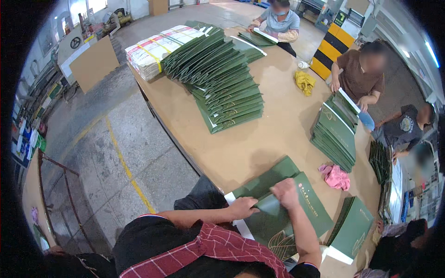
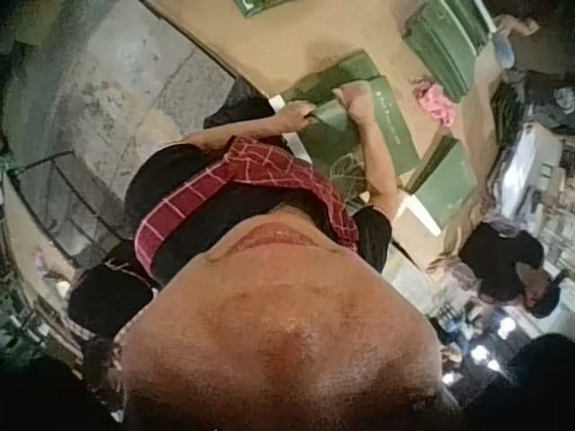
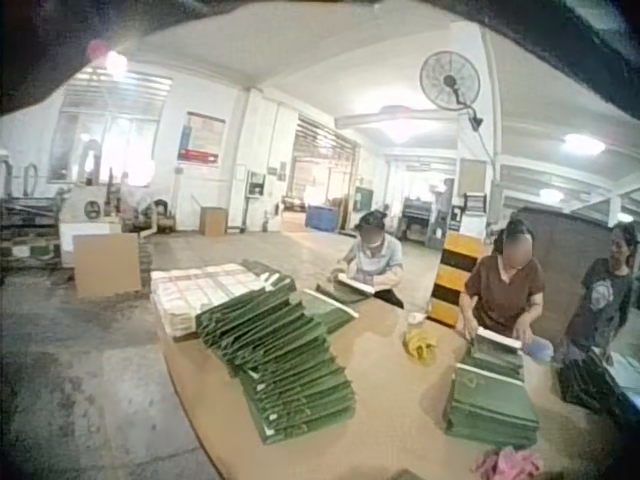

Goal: Assembling and gluing green paper folders/covers at an industrial workstation.

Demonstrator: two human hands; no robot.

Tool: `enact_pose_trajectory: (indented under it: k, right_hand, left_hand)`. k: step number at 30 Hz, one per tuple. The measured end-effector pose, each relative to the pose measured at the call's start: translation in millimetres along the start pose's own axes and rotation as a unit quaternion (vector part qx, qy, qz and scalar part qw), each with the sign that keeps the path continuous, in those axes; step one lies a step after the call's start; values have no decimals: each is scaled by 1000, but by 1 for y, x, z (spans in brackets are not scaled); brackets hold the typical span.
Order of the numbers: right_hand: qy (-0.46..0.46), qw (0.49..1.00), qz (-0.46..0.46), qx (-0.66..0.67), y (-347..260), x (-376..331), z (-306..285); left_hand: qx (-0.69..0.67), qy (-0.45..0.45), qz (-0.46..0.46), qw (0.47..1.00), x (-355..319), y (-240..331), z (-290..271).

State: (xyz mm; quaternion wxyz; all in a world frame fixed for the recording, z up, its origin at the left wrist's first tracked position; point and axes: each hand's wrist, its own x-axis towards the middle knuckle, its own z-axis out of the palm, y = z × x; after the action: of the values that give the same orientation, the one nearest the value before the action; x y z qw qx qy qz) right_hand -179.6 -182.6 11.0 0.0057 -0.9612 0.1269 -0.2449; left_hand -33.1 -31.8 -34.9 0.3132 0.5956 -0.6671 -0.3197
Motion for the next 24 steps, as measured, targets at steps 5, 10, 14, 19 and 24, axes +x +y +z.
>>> enact_pose_trajectory:
  k: [5, 10, 14, 19, 24]
  right_hand:
    - [-77, 989, 95, -88, 44, 6, -4]
    - [-190, 948, 242, -85, 50, -16, 22]
    - [-107, 929, 350, -62, 44, -12, 26]
    - [-181, 914, 339, -128, 35, -13, 29]
    - [-59, 885, 457, -67, 62, -8, 51]
  left_hand:
    - [-41, 71, 29, 996, 0, -7, 14]
    - [-42, -12, -37, 998, -1, 16, 1]
    - [381, -17, 238, 893, -6, 16, 23]
    - [197, -85, 389, 896, 20, 21, 34]
    - [263, -129, 313, 903, 34, 16, 36]
